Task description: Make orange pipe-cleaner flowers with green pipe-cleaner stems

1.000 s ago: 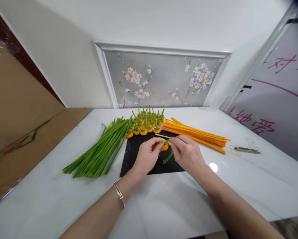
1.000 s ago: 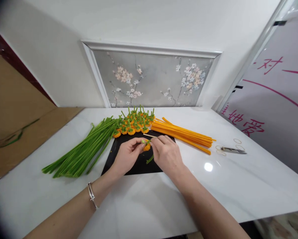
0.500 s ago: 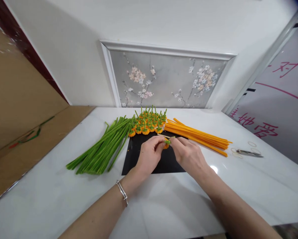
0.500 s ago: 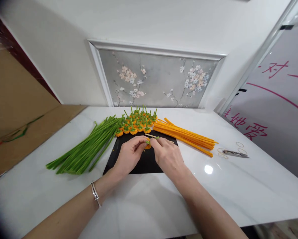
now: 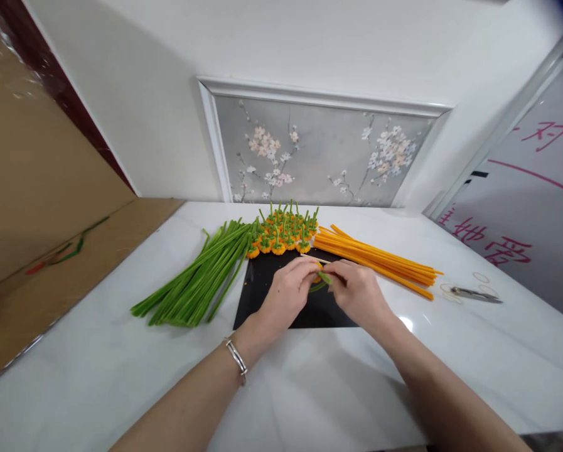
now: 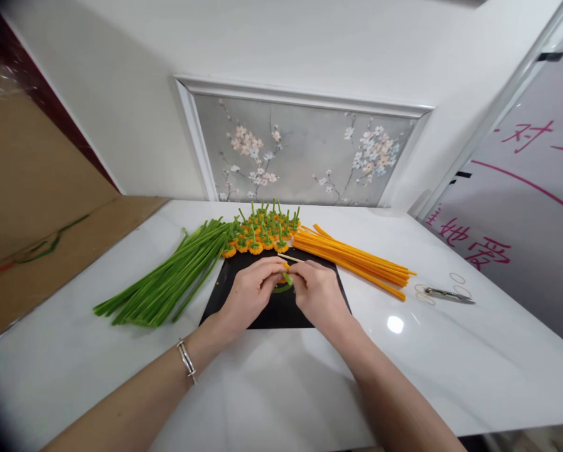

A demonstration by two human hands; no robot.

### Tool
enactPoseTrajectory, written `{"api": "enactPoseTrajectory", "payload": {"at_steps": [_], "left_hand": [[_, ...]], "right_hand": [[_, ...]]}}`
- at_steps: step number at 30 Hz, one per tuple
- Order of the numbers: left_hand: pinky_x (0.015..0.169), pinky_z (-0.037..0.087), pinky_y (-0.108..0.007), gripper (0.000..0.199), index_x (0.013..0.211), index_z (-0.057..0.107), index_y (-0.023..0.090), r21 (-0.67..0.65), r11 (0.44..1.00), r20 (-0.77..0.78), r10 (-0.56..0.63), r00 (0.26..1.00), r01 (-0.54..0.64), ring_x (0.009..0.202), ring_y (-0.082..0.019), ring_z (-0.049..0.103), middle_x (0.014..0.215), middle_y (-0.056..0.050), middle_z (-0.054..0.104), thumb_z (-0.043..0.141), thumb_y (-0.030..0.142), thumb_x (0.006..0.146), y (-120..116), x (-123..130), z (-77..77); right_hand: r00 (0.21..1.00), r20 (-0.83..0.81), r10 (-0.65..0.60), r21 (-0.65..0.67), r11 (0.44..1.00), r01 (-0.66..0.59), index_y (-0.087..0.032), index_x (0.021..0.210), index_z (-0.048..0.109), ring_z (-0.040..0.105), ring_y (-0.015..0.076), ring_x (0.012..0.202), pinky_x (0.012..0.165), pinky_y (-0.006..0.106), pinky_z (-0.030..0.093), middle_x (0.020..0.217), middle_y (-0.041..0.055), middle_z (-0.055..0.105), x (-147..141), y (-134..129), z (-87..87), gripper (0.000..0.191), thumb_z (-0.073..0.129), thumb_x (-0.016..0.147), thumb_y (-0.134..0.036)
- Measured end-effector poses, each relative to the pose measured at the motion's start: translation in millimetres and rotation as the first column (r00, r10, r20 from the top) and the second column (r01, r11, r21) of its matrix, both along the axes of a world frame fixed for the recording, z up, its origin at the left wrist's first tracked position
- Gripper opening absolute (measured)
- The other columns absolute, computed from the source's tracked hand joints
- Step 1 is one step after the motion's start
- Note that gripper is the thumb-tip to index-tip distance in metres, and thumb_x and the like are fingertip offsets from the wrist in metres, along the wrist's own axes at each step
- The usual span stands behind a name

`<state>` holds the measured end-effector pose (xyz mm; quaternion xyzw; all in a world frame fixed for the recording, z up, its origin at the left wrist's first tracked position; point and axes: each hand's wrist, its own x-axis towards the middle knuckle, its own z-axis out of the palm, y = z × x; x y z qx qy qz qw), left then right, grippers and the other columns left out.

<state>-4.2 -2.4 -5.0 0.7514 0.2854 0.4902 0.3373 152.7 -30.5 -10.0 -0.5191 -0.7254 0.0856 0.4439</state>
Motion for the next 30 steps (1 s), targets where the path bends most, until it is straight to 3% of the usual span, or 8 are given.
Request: {"api": "enactPoseTrajectory", "payload": {"at_steps": [3,6,10,14,18,21,23,30], "left_hand": [[0.085,0.048,-0.031,0.017,0.083,0.07,0.022,-0.012,1.0,0.008,-0.006,1.0,0.006,0.091,-0.019,0.061,0.097,-0.006,0.067,0.054,0.021,0.085,-0.2,0.8,-2.2],[0.085,0.049,-0.03,0.018,0.085,0.07,0.023,0.008,1.0,-0.009,0.024,1.0,-0.023,0.09,-0.018,0.062,0.096,-0.006,0.068,0.052,0.02,0.086,-1.9,3.8,-4.9],[0.085,0.049,-0.031,0.019,0.09,0.069,0.022,0.035,0.999,-0.016,0.035,0.999,-0.034,0.092,-0.018,0.063,0.099,-0.007,0.067,0.051,0.017,0.086,-5.7,7.3,-6.2],[0.086,0.051,-0.032,0.022,0.1,0.067,0.021,-0.05,0.998,0.023,-0.045,0.999,0.046,0.101,-0.021,0.061,0.113,-0.009,0.061,0.057,0.015,0.082,-8.2,8.9,-6.9],[0.089,0.051,-0.033,0.022,0.099,0.065,0.02,-0.064,0.997,0.038,-0.038,0.999,0.04,0.104,-0.021,0.061,0.114,-0.01,0.06,0.055,0.012,0.081,-6.6,9.3,-11.5],[0.088,0.053,-0.032,0.02,0.097,0.063,0.019,-0.074,0.997,0.045,-0.025,0.999,0.028,0.101,-0.02,0.063,0.113,-0.01,0.06,0.055,0.012,0.081,-4.3,8.9,-14.5],[0.088,0.053,-0.031,0.019,0.097,0.062,0.018,-0.102,0.993,0.061,-0.046,0.997,0.052,0.1,-0.019,0.063,0.114,-0.01,0.06,0.055,0.012,0.081,-3.1,8.6,-15.1],[0.081,0.055,-0.029,0.019,0.094,0.062,0.013,-0.114,0.99,0.027,-0.086,0.996,0.088,0.091,-0.018,0.066,0.107,-0.01,0.064,0.054,0.009,0.078,-0.5,8.4,-15.1]], "right_hand": [[0.893,-0.45,0.017,-0.319,0.931,-0.179,-0.016,0.075,0.065,0.051,0.0113,0.045,0.045,0.023,0.042,0.053,-0.001,0.058,1.1,1.3,3.6,0.016,0.062,0.078,-0.032],[0.724,-0.686,-0.07,-0.382,0.881,-0.277,-0.015,0.067,0.062,0.046,0.0083,0.042,0.041,0.02,0.037,0.048,-0.0027,0.054,-1.1,0.3,6.3,0.029,0.072,0.067,-0.042],[0.629,-0.764,-0.146,-0.365,0.901,-0.234,-0.014,0.065,0.062,0.045,0.0075,0.042,0.041,0.02,0.037,0.047,-0.0026,0.054,-8.7,-2.0,6.3,0.032,0.076,0.062,-0.043],[0.51,-0.845,-0.164,-0.313,0.924,-0.221,-0.015,0.065,0.062,0.046,0.0068,0.046,0.043,0.019,0.037,0.052,-0.0034,0.055,-14.8,-3.0,3.1,0.031,0.079,0.058,-0.039],[0.415,-0.885,-0.21,-0.349,0.889,-0.296,-0.015,0.064,0.064,0.044,0.0048,0.048,0.042,0.016,0.035,0.056,-0.0044,0.054,-14.0,-3.9,1.7,0.028,0.082,0.054,-0.035],[0.428,-0.875,-0.227,-0.398,0.84,-0.368,-0.014,0.067,0.067,0.05,0.0065,0.052,0.047,0.018,0.042,0.059,-0.002,0.058,-9.1,-4.4,4.1,0.03,0.084,0.052,-0.035],[0.492,-0.847,-0.202,-0.414,0.83,-0.373,-0.014,0.071,0.068,0.056,0.0089,0.056,0.053,0.021,0.048,0.063,0.001,0.063,-5.3,-3.8,5.9,0.034,0.083,0.054,-0.039],[0.782,-0.616,-0.092,-0.38,0.905,-0.193,-0.017,0.075,0.065,0.054,0.0107,0.052,0.049,0.023,0.045,0.061,-0.0009,0.06,4.3,3.3,-0.6,0.028,0.072,0.067,-0.043]]}}
